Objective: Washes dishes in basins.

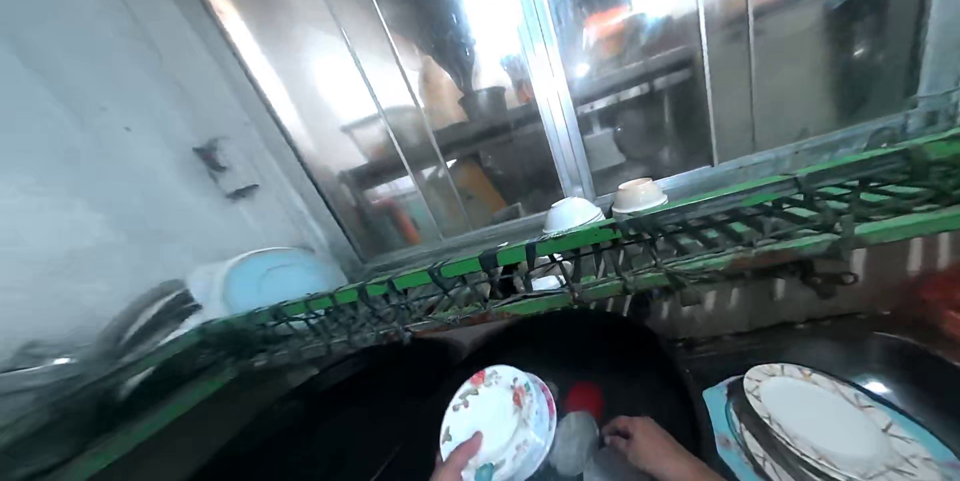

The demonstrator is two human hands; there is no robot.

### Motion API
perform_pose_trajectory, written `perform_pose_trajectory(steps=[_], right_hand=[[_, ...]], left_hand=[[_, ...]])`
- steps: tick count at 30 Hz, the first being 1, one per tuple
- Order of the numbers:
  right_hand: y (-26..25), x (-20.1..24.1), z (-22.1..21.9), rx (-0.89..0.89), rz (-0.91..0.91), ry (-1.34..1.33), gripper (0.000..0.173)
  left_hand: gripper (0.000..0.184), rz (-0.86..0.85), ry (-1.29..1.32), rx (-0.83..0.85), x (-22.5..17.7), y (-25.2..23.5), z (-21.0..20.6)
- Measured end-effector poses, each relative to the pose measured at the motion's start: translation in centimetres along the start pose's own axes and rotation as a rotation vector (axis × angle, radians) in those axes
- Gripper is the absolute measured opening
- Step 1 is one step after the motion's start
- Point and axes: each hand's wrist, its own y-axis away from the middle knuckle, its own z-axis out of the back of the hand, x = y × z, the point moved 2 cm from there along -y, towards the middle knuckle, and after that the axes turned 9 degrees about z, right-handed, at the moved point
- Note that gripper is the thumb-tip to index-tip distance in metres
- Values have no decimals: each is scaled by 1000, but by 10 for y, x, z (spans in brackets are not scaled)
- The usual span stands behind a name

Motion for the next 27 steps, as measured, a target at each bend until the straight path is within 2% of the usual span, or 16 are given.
perform_pose_trajectory(steps=[3, 6, 8, 10, 13, 18, 21, 24, 27], right_hand=[[1, 2, -2, 45, 29, 23, 38], [4, 3, -3, 105, 60, 58, 38], [5, 3, -4, 111, 94, 52, 37], [6, 2, -4, 117, 120, 38, 36], [9, 0, -2, 141, 137, 39, 36], [4, -2, -1, 180, 127, 28, 37], [3, -3, -1, 194, 143, 52, 37], [3, 0, 1, 226, 152, 50, 37], [-1, -3, -4, 232, 183, 30, 38]], left_hand=[[47, -170, -41, -34, -62, 29, -19], [37, -338, -58, -18, -126, 59, -59], [33, -348, -70, -52, -159, 79, -94], [36, -270, -98, -75, -177, 87, -119], [34, -232, -104, -56, -170, 82, -121], [34, -232, 105, -1, -120, 67, -96], [33, -230, 148, -56, -101, 64, -83], [31, -317, 67, -105, -112, 69, -72], [32, -456, 13, -105, -150, 79, -79]])
